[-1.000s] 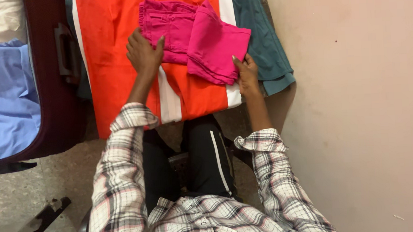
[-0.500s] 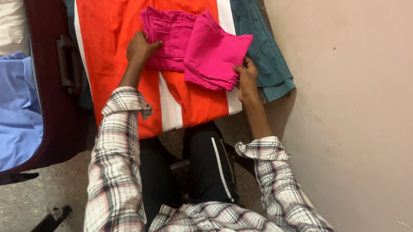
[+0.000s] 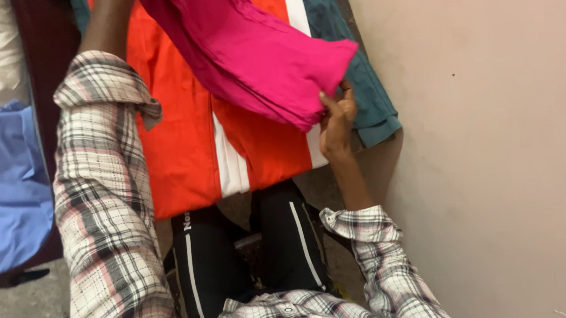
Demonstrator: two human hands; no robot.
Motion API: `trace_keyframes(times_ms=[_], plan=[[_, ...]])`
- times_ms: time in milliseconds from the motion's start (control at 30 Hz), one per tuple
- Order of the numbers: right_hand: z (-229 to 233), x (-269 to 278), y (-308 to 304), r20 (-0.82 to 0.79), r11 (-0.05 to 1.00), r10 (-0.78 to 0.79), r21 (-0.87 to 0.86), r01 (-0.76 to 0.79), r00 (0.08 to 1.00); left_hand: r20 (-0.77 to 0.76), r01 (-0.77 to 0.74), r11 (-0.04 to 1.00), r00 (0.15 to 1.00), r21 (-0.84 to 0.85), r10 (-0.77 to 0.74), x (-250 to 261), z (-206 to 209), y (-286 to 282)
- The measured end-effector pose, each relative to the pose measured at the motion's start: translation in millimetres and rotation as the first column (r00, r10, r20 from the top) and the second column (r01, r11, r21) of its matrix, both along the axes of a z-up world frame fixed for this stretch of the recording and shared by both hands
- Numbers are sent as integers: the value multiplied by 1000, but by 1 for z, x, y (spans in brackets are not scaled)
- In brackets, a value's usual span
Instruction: The person folds pairs of pants, including a white pair and an orange pair, on their lap while sitting.
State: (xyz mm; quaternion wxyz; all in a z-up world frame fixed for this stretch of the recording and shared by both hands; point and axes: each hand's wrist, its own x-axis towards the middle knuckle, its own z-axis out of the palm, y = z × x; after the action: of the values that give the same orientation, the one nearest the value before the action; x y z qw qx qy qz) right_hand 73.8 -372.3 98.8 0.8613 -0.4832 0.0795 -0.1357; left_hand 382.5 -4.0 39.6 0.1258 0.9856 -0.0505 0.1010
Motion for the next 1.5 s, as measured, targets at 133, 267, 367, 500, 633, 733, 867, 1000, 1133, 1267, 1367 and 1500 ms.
trace_keyframes(times_ms=[133,267,367,500,633,733,867,1000,1133,1267,1367,1500], plan=[[-7,-7,35,-42,999,38,25,-37,998,-63,5,997,998,82,0,15,-9,-6],[-33,-26,81,-341,957,288,128,-259,895,-107,8,992,994,129,6,29,-24,0],[-66,-51,105,-400,868,494,180,-462,772,-119,-3,991,993,133,19,32,-33,5],[-104,-55,109,-368,921,383,77,-382,848,-98,36,977,995,211,-15,12,-43,10],[-107,-38,81,-433,851,500,408,-331,750,-225,-55,998,973,-9,51,6,-49,8],[-108,-36,79,-416,825,531,452,-339,738,-331,-194,970,934,-149,136,15,-68,9],[-109,-35,81,-418,829,527,445,-339,740,-394,-421,722,892,-549,220,38,-102,10],[-103,-33,81,-431,826,537,442,-350,725,-441,-526,439,850,-729,287,49,-123,8],[-96,-35,82,-431,824,549,421,-379,716,-455,-479,122,872,-869,180,52,-124,6],[-92,-33,81,-432,816,565,418,-400,702,-287,-295,163,955,-942,70,48,-117,5],[-95,-33,80,-408,814,565,421,-401,717,-89,-96,200,995,-975,43,40,-105,3],[-101,-34,79,-412,815,565,412,-408,715,-36,-29,89,997,-996,-68,30,-75,-11]])
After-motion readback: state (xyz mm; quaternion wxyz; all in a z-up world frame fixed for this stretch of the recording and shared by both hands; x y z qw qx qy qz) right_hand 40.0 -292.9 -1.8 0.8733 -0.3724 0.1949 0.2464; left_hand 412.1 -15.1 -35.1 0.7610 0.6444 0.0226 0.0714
